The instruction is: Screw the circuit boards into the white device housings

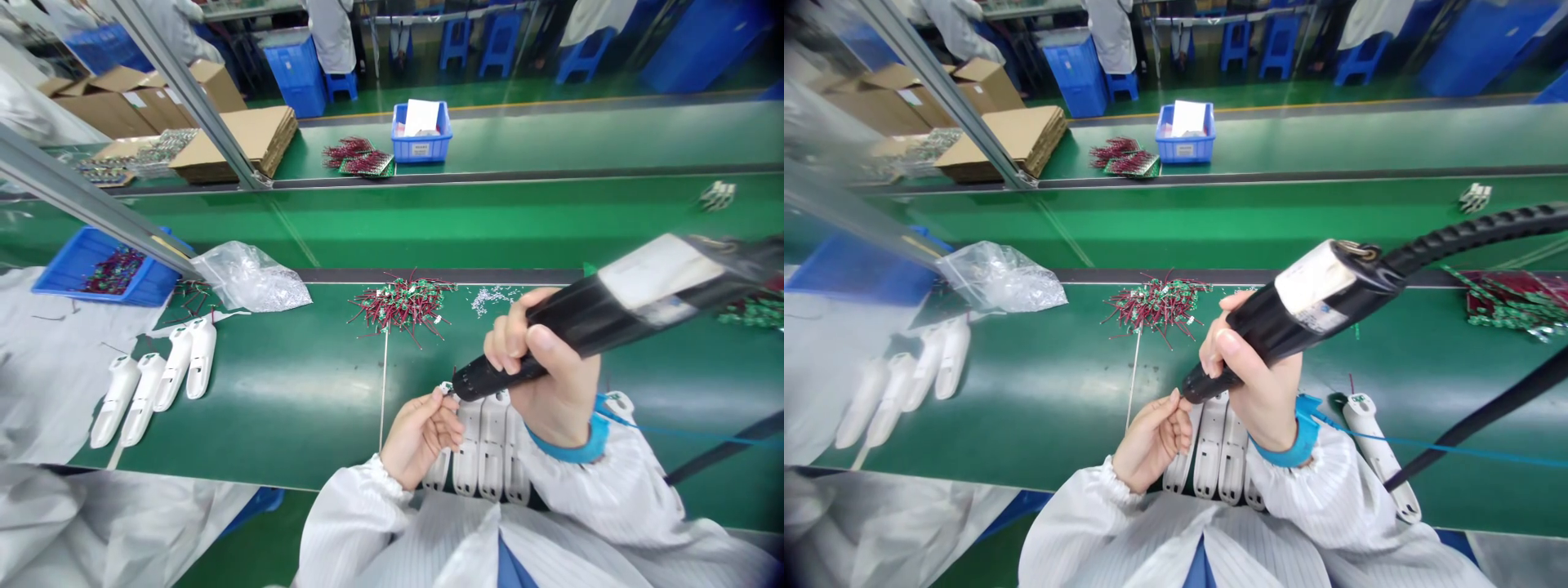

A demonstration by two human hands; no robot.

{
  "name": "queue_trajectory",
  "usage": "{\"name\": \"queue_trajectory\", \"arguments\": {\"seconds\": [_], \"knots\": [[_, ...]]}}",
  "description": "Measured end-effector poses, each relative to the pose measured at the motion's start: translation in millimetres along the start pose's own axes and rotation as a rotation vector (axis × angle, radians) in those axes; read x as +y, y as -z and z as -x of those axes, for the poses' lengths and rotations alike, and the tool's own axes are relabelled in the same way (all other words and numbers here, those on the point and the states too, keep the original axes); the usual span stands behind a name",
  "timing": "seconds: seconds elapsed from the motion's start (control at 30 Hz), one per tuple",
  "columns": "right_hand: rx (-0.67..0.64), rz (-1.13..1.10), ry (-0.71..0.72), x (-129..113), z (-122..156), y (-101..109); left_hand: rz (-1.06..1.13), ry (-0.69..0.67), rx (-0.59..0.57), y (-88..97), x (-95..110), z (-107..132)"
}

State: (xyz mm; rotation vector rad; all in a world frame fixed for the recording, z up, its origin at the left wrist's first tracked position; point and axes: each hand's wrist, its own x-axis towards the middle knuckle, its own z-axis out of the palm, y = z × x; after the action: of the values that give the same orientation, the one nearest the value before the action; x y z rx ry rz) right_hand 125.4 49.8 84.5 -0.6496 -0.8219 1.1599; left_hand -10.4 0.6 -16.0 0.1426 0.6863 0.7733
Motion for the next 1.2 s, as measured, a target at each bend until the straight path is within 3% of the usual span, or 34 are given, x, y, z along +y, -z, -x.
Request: {"name": "queue_trajectory", "arguments": {"seconds": [0.27,0.47,0.77,1.2], "knots": [[0.000,0.026,-0.018,5.8,-1.3,1.7,-0.099,0.011,0.000,-3.3,1.0,-0.1],[0.066,0.232,-0.013,28.9,-0.8,13.7,-0.244,0.099,0.003,-1.1,-2.3,9.1],[0.080,0.316,-0.015,40.8,-2.9,21.8,-0.163,0.149,0.030,12.6,-5.5,4.6],[0.051,0.382,-0.043,39.8,-1.9,16.1,-0.137,0.157,0.021,15.4,-5.2,3.8]]}}
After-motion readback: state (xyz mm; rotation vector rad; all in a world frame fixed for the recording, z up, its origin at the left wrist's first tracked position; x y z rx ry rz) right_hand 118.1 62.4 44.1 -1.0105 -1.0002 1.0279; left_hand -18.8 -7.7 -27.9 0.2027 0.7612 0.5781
